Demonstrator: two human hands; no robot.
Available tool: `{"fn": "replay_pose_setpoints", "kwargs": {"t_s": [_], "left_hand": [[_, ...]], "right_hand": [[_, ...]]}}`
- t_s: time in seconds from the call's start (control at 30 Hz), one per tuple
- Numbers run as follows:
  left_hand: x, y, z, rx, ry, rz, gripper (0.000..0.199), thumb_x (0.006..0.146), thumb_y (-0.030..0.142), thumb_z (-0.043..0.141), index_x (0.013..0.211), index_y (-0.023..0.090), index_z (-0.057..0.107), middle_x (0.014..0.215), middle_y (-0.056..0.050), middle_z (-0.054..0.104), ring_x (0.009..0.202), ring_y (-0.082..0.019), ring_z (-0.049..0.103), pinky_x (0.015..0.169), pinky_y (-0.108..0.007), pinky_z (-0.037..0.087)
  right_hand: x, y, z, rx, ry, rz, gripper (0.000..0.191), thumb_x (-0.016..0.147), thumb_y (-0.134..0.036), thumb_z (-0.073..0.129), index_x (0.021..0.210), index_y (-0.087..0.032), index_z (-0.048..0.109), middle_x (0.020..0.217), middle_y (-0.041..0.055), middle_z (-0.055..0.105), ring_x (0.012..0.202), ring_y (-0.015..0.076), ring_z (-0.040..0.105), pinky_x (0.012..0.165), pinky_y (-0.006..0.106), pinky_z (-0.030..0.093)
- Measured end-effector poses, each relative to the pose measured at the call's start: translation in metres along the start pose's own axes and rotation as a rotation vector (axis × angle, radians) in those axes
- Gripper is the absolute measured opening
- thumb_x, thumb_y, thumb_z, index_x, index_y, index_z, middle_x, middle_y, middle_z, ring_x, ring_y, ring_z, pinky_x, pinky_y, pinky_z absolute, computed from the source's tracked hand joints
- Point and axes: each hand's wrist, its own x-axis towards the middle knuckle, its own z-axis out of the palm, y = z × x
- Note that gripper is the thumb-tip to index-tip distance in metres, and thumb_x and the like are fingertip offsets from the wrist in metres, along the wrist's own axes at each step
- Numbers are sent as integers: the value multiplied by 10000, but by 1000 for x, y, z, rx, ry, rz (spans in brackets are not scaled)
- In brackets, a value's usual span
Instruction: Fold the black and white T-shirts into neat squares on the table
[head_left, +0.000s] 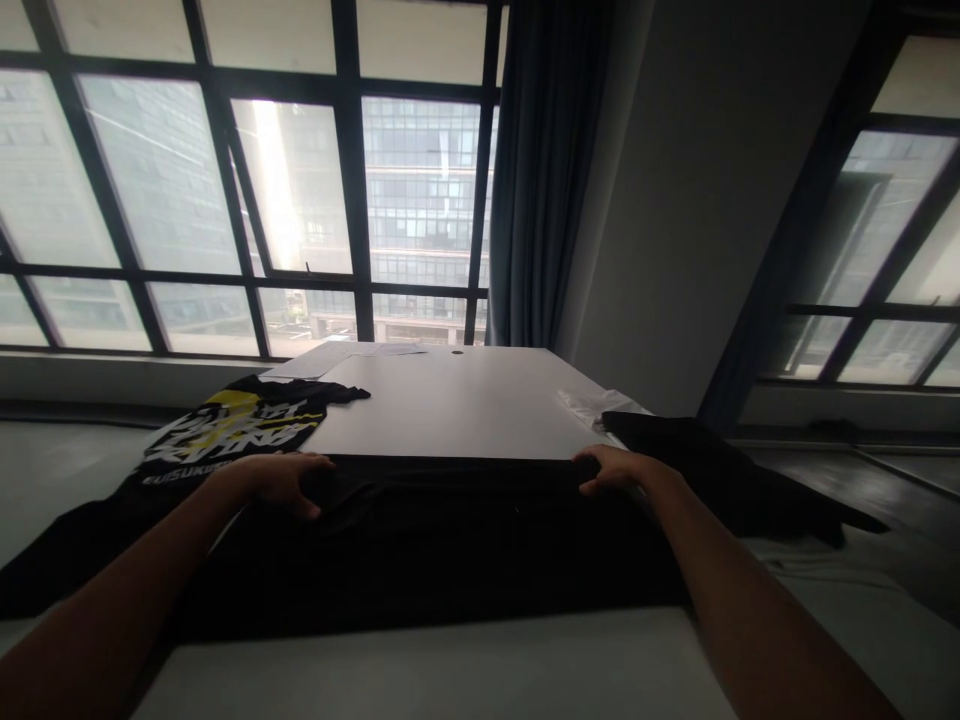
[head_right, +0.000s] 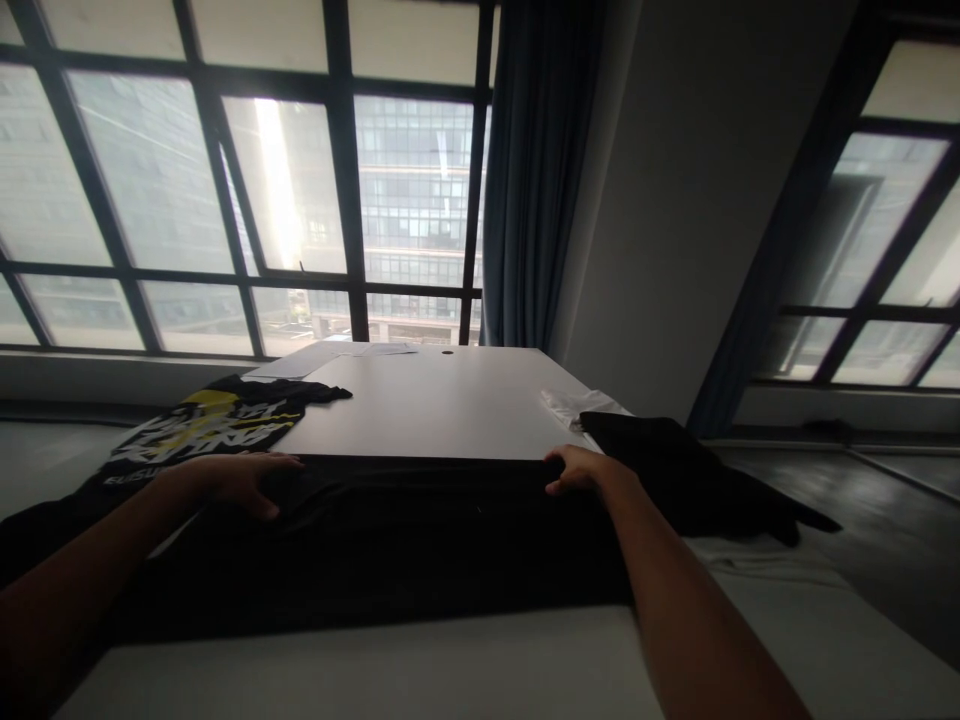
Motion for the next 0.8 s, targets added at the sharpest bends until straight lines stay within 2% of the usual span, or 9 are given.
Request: {"fn": "replay_pose_setpoints", "kwargs": {"t_s": [0.07,0.13,0.2,0.27,0.37,0.47,0.63,0.7,0.8], "left_hand": [[0,-4,0,-35,32,25,732,648,674,634,1242,247,663,1261,-86,675,1127,-331,628,954,-397,489],[5,-4,2,-12,178,34,588,768,644,504,1133,235,714,1186,-97,697,1094,-325,633,938,-412,484],[11,-1,5,37,321,41,489,791,569,489,1055,239,737,1151,-99,696,1066,-319,635,917,-415,481],[17,2,6,42,387,59,375,773,497,523,938,249,752,1067,-82,707,988,-296,651,874,-393,489],[21,4,5,7,537,77,312,795,450,512,847,248,743,976,-66,709,935,-272,649,868,-379,482],[26,5,4,20,662,27,333,822,441,494,909,245,748,1083,-75,701,1030,-285,628,935,-405,457],[23,8,-4,59,603,-33,378,796,437,518,1017,240,753,1276,-89,656,1208,-325,562,1033,-452,406],[12,9,-7,-59,454,10,485,800,545,521,1122,247,727,1246,-84,681,1165,-320,600,1008,-422,440],[-9,11,-2,-163,114,64,722,696,647,641,1326,296,611,1344,-71,633,1209,-331,587,1016,-410,447]], "right_hand": [[-1,1,0,20,51,-39,680,641,-443,820,1256,-202,656,1262,125,659,1103,283,641,927,327,505],[2,1,2,38,139,-81,508,747,-441,740,1179,-178,696,1139,126,713,1015,250,672,881,302,511],[7,1,5,9,195,-80,329,807,-372,683,1055,-162,735,1018,114,741,925,230,685,827,294,512],[11,0,7,-33,225,-62,194,806,-292,670,920,-155,747,930,97,746,865,220,682,783,287,503],[12,-2,8,-16,333,-59,130,805,-245,652,868,-164,732,896,77,738,841,202,671,758,268,485],[10,-11,8,-17,464,-27,137,824,-251,627,893,-179,722,940,77,731,887,214,667,780,279,479],[3,-39,6,-196,548,43,199,864,-244,568,954,-171,731,1121,124,696,1053,282,635,877,352,476],[-2,-50,4,-157,494,-8,233,868,-280,579,1014,-185,733,1166,116,687,1070,273,633,900,341,477],[-12,-59,6,20,238,-170,369,815,-407,664,1129,-222,719,1182,90,696,1068,258,646,933,316,485]]}}
